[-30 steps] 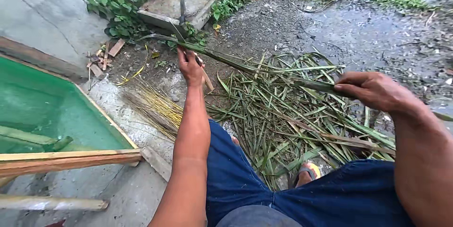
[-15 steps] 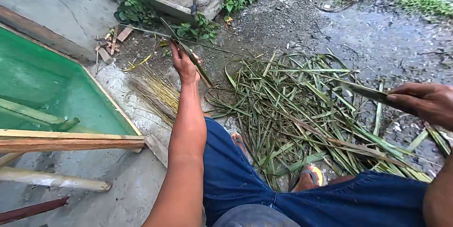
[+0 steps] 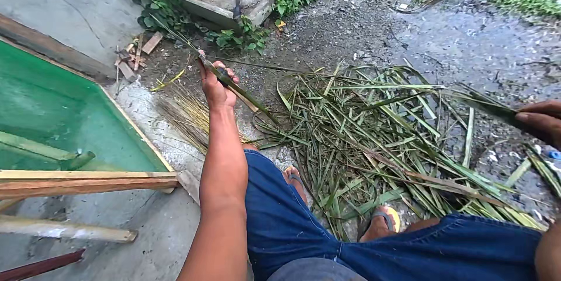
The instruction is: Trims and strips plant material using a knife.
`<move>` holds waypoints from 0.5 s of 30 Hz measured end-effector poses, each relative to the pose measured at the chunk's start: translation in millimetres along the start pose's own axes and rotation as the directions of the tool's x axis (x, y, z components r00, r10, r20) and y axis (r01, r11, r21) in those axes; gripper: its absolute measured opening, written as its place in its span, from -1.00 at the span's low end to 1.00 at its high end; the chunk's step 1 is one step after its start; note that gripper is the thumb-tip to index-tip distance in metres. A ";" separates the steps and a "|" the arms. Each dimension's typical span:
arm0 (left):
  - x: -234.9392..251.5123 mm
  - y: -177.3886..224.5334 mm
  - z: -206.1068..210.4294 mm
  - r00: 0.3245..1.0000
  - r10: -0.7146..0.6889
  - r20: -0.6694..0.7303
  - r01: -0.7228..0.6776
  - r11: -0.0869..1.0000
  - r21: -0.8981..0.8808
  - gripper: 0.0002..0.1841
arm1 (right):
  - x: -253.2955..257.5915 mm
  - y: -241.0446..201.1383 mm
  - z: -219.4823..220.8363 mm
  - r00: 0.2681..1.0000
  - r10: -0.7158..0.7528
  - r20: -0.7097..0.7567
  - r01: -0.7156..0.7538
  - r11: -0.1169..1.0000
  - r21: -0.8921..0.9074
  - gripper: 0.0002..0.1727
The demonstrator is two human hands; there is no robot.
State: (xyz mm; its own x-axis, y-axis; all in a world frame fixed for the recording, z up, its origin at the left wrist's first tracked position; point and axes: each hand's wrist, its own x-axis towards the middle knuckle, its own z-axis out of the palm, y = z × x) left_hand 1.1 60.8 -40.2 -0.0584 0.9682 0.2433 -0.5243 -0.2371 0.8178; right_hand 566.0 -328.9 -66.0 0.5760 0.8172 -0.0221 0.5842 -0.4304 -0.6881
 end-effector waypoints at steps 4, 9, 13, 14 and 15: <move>-0.9 -1.3 -0.1 0.997 -0.025 0.077 0.027 0.999 -0.026 -0.60 | 5.7 20.9 -2.4 0.997 0.010 -0.071 -0.013 0.999 -0.041 -0.76; -0.1 -7.1 2.3 0.999 -0.045 0.020 0.038 0.967 0.253 -0.55 | 16.8 44.8 -2.1 0.982 0.030 -0.185 -0.051 0.993 -0.108 -0.70; 9.4 -19.1 -5.6 0.967 -0.037 -0.252 0.200 0.722 0.662 -0.44 | 14.2 52.8 -19.3 0.957 0.054 -0.286 -0.107 0.979 -0.175 -0.55; 10.9 -23.9 -10.7 0.964 -0.053 -0.262 0.237 0.619 0.748 -0.42 | 6.9 39.5 -21.0 0.944 0.096 -0.315 -0.146 0.980 -0.139 -0.54; 11.2 -31.1 -14.1 0.969 -0.100 -0.226 0.246 0.484 0.840 -0.40 | 0.0 21.1 -21.0 0.932 0.147 -0.332 -0.183 0.980 -0.081 -0.54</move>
State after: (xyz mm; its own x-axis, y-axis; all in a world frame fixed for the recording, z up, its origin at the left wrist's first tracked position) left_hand 4.7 80.2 -70.2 -0.1960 0.9800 0.0357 0.4456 0.0566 0.8934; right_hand 590.4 -346.0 -65.3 0.8121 0.5712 0.1191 0.5132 -0.6020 -0.6117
